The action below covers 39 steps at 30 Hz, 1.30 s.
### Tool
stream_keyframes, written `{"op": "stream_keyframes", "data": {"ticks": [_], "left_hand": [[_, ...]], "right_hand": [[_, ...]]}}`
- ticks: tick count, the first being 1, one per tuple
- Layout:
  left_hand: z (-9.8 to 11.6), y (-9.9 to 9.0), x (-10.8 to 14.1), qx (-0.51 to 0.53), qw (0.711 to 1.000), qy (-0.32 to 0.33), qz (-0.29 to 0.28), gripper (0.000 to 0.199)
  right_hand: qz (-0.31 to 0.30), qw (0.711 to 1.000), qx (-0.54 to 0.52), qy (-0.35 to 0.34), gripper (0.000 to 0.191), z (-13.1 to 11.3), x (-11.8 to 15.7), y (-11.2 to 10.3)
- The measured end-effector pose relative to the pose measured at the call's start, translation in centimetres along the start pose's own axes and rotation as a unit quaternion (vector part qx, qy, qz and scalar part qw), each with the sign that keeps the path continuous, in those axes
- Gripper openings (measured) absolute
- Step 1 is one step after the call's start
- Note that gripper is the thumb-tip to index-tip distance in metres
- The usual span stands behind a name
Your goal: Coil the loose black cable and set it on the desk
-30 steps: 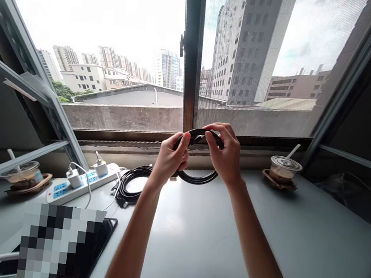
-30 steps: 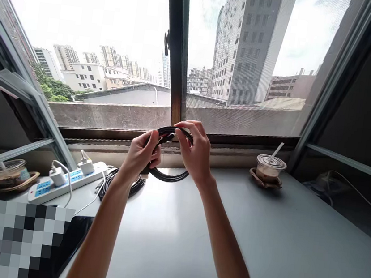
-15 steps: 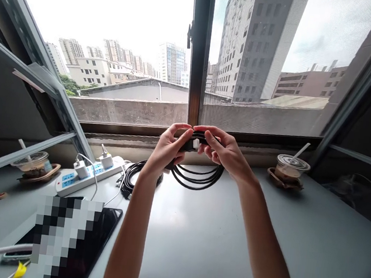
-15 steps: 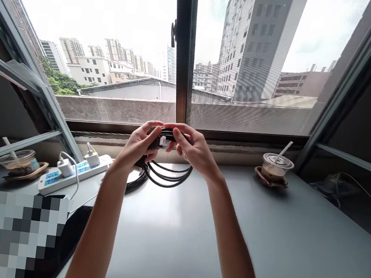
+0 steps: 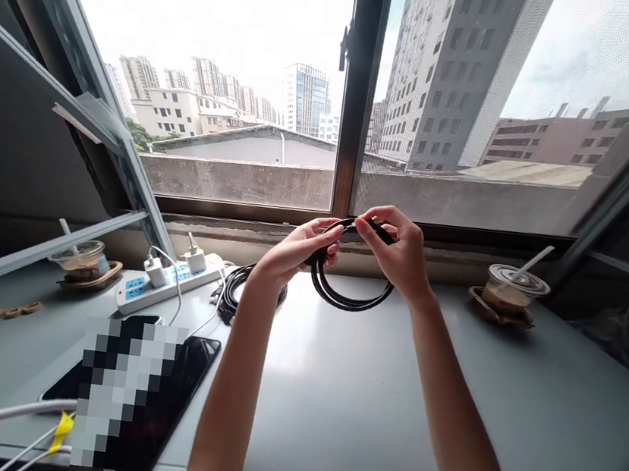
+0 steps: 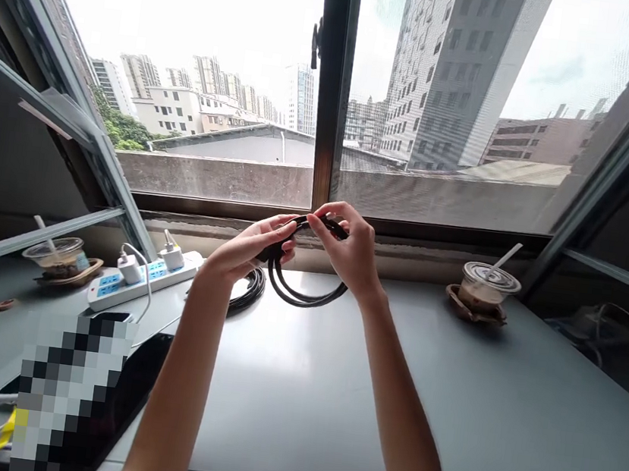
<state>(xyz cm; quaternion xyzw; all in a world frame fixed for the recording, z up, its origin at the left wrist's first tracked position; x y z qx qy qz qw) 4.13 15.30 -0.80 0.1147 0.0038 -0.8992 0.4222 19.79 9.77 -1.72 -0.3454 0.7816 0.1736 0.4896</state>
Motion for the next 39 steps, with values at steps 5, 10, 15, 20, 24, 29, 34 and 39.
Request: {"op": "stream_keyframes", "data": {"ticks": [5,10,15,20,24,29,34,39], "left_hand": [[-0.6,-0.8,0.1,-0.188,0.981,-0.038,0.031,0.038],[-2.8,-1.5,-1.5,-0.213,0.968,-0.119,0.060,0.036],[-6.4,-3.0,-3.9,-0.250,0.949,-0.160,0.108,0.031],[-10.1,-4.4,-5.3,-0.343,0.909,-0.209,0.113,0.017],[-12.2,-4.7,-5.5,-0.383,0.889,-0.236,0.086,0.015],[-13.4,-4.0,-5.3,-0.471,0.843,-0.252,0.060,0.020],[-12.4,-2.5,-5.0,-0.580,0.782,-0.224,0.038,0.080],[-13.1,0.4,-4.6,-0.624,0.758,-0.188,-0.035,0.097]], "right_hand": [[0.096,0.994,-0.012,0.051,0.033,1.7,-0.2,0.1],[0.028,0.982,-0.018,0.188,0.048,5.4,0.5,0.9],[-0.104,0.928,-0.038,0.355,0.037,8.8,2.0,1.6],[-0.212,0.869,-0.007,0.446,0.029,11.8,4.8,2.2],[-0.262,0.833,0.033,0.487,0.026,14.0,6.9,2.8],[-0.293,0.815,0.072,0.495,0.026,16.1,8.8,3.1],[-0.300,0.824,0.106,0.468,0.027,18.1,9.9,3.3],[-0.302,0.852,0.135,0.405,0.026,19.6,10.3,3.6]]}}
Point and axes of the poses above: each hand's wrist, its own x-axis away from the middle knuckle, its own y-axis out of the palm, z = x × y, the point moved 1 cm from there along -x, towards the middle knuckle, and after that the axes turned 10 degrees about z, right-handed, at the moved point
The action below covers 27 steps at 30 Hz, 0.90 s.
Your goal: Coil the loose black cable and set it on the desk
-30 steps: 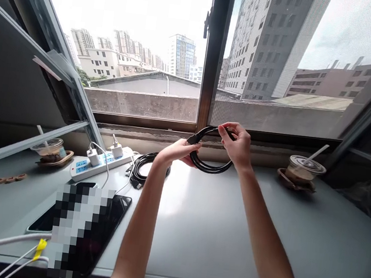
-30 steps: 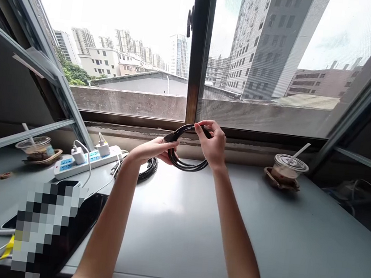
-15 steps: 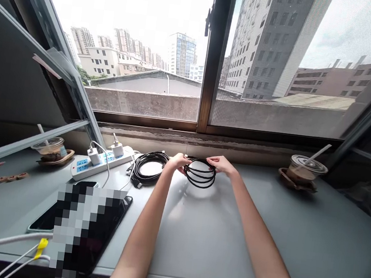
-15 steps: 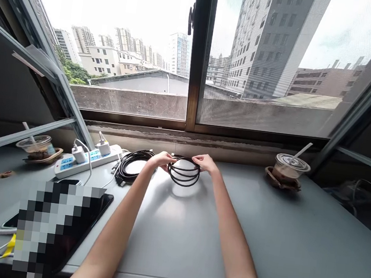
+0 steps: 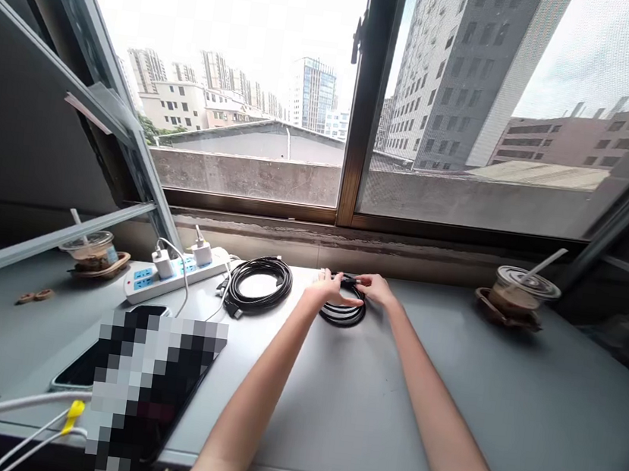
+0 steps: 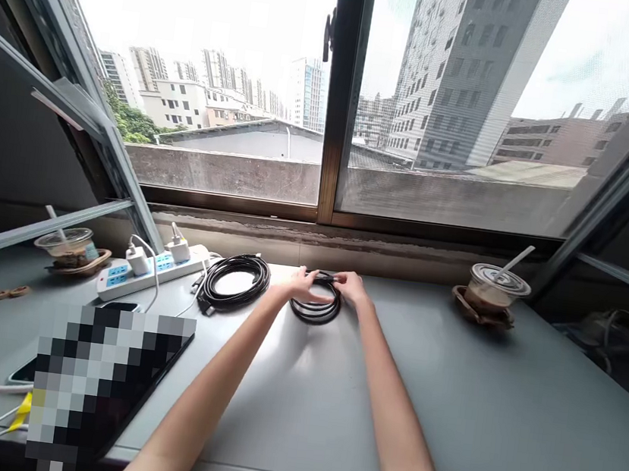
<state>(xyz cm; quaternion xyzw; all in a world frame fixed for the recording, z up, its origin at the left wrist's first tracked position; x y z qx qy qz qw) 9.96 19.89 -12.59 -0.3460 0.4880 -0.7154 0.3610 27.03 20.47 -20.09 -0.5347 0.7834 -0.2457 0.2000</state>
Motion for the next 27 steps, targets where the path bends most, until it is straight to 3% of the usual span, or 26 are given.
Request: {"op": "stream_keyframes", "data": {"ticks": [6,12,16,22,27], "left_hand": [[3.2,5.5,0.0,-0.044,0.999,0.000,0.023,0.065],[3.9,8.5,0.3,-0.047,0.988,0.027,0.146,0.066],[3.6,9.6,0.1,-0.023,0.972,0.071,0.224,0.052],[2.8,9.5,0.1,-0.013,0.964,0.115,0.238,0.043],[0.2,8.3,1.4,0.004,0.954,0.177,0.241,0.033]], "right_hand": [[0.023,0.998,0.039,-0.032,0.029,1.0,-0.6,0.2],[0.046,0.994,0.081,-0.049,0.028,0.9,-0.7,0.2],[0.061,0.991,0.103,-0.066,0.030,0.3,-0.1,0.7],[0.133,0.982,0.110,-0.077,0.029,0.5,1.2,1.7],[0.171,0.975,0.080,-0.114,0.028,1.2,1.4,2.2]]}}
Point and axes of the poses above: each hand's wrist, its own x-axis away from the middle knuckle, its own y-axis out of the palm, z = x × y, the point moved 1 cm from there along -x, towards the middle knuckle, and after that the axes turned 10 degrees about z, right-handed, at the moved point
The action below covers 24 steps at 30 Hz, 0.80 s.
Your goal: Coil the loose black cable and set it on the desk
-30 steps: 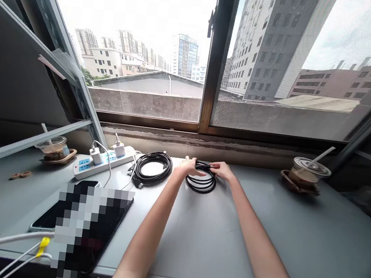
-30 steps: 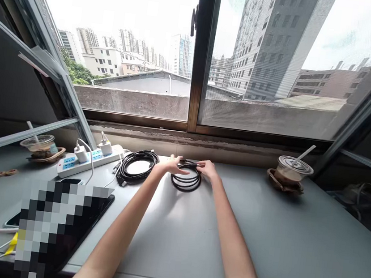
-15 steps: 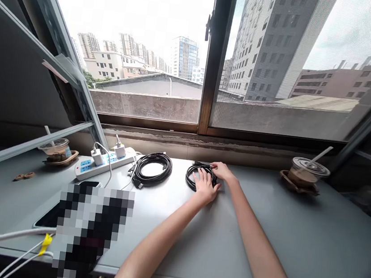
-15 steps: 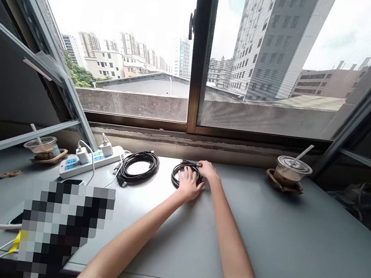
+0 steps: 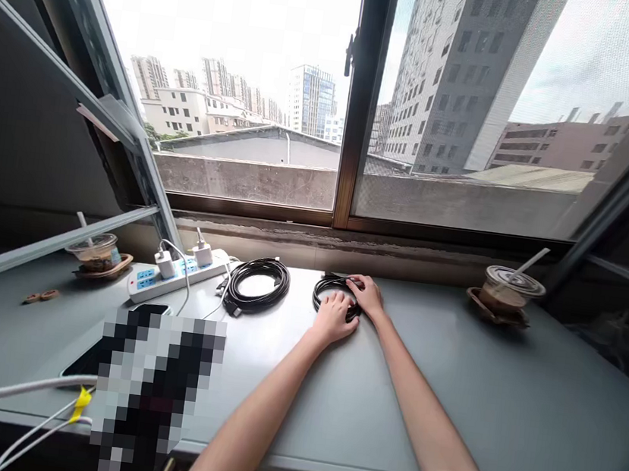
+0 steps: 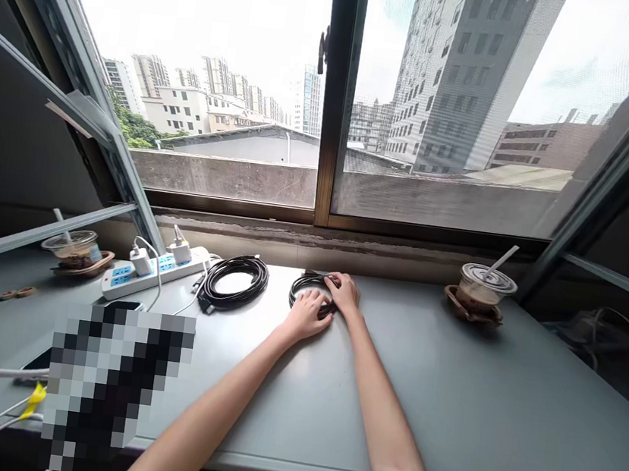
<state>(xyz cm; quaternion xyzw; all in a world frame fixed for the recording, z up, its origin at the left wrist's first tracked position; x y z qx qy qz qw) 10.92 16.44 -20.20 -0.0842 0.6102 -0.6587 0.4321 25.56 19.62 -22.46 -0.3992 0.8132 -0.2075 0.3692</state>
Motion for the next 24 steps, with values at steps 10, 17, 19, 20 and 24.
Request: {"op": "stream_keyframes", "data": {"ticks": [10,17,19,20,24], "left_hand": [[-1.3,-1.1,1.1,0.033,0.999,0.025,0.004,0.021],[-1.5,-0.9,0.5,0.033,0.998,-0.019,0.044,0.010],[-1.6,-0.9,0.4,0.031,0.998,-0.021,0.048,0.009],[-1.6,-1.0,0.4,0.033,0.998,-0.019,0.046,0.011],[-1.8,-1.1,0.5,0.044,0.998,-0.004,0.034,0.037]], "right_hand": [[0.033,0.998,-0.016,-0.043,0.023,0.2,0.3,0.2],[0.062,0.997,0.005,-0.043,0.017,-0.6,1.0,-0.2],[0.069,0.997,0.009,-0.034,0.017,-0.6,1.0,-0.4],[0.070,0.997,0.011,-0.029,0.018,-0.6,0.9,-0.4],[0.063,0.998,0.022,0.003,0.022,-0.5,0.9,-0.3]]}}
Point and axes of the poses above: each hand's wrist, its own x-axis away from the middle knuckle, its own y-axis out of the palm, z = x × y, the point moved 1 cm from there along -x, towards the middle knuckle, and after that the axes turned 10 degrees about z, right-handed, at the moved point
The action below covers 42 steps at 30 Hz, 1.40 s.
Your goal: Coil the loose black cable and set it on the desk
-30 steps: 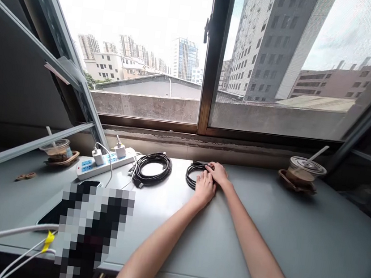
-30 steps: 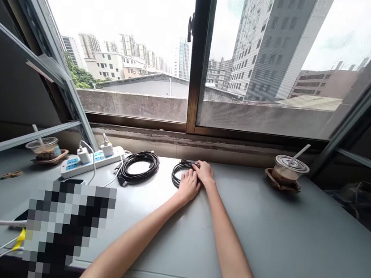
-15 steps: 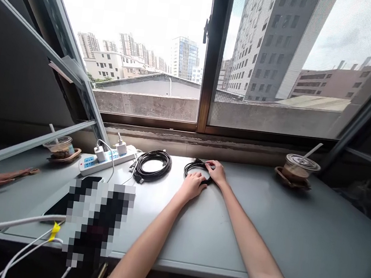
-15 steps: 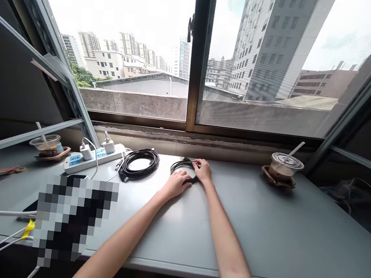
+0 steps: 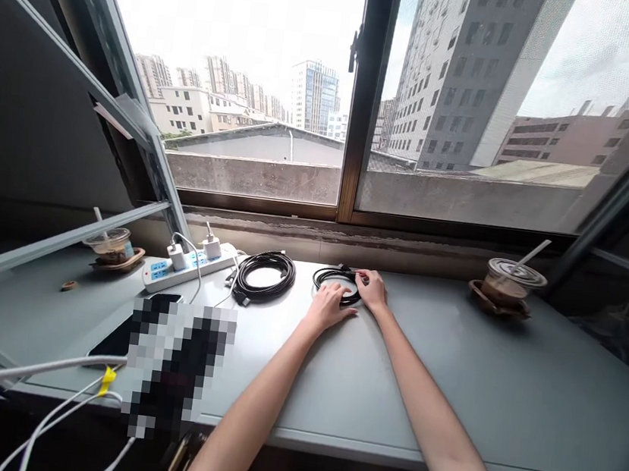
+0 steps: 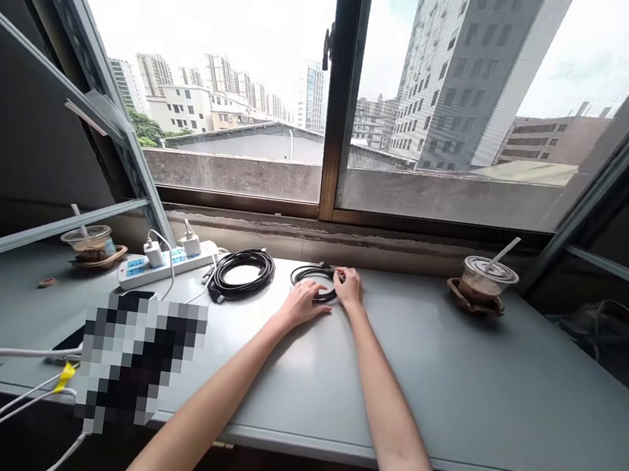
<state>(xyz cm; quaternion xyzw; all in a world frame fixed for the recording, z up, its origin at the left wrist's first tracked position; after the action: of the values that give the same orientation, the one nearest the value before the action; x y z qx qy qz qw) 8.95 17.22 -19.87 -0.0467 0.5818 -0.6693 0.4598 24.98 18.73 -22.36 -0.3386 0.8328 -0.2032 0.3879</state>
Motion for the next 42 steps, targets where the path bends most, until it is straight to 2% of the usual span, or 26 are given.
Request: {"op": "stream_keyframes", "data": {"ticks": [2,10,17,19,22,24,27,34,42], "left_hand": [[-0.1,-0.1,0.1,0.000,1.000,-0.003,-0.005,0.042],[-0.3,0.6,0.1,0.016,1.000,-0.012,-0.020,0.027],[-0.1,0.6,-0.1,0.053,0.998,-0.028,-0.012,0.020],[-0.2,0.2,-0.2,0.041,0.996,-0.073,0.022,0.029],[-0.8,-0.2,-0.3,-0.003,0.980,-0.185,0.076,0.048],[-1.3,-0.2,-0.2,-0.029,0.965,-0.251,0.076,0.060],[-1.8,0.1,-0.1,-0.046,0.953,-0.297,0.041,0.066],[-1.5,0.2,-0.3,-0.059,0.958,-0.279,0.005,0.053],[-1.4,0.7,-0.2,-0.071,0.961,-0.268,-0.003,0.060]], "right_hand": [[-0.003,1.000,0.011,0.017,0.025,0.0,0.1,0.2],[-0.047,0.998,0.017,0.031,0.044,0.4,0.1,0.3],[-0.068,0.997,0.006,0.031,0.034,0.8,-0.2,0.5],[-0.068,0.997,0.009,0.027,0.033,0.7,-0.1,0.5],[-0.068,0.997,0.013,0.021,0.033,0.7,-0.1,0.5],[-0.068,0.997,0.013,0.017,0.031,0.7,-0.1,0.6],[-0.066,0.998,0.008,0.013,0.028,0.8,0.0,0.7],[-0.051,0.999,-0.016,0.001,0.028,0.8,0.0,0.8],[-0.030,0.999,-0.017,0.005,0.025,0.7,0.1,0.8]]}}
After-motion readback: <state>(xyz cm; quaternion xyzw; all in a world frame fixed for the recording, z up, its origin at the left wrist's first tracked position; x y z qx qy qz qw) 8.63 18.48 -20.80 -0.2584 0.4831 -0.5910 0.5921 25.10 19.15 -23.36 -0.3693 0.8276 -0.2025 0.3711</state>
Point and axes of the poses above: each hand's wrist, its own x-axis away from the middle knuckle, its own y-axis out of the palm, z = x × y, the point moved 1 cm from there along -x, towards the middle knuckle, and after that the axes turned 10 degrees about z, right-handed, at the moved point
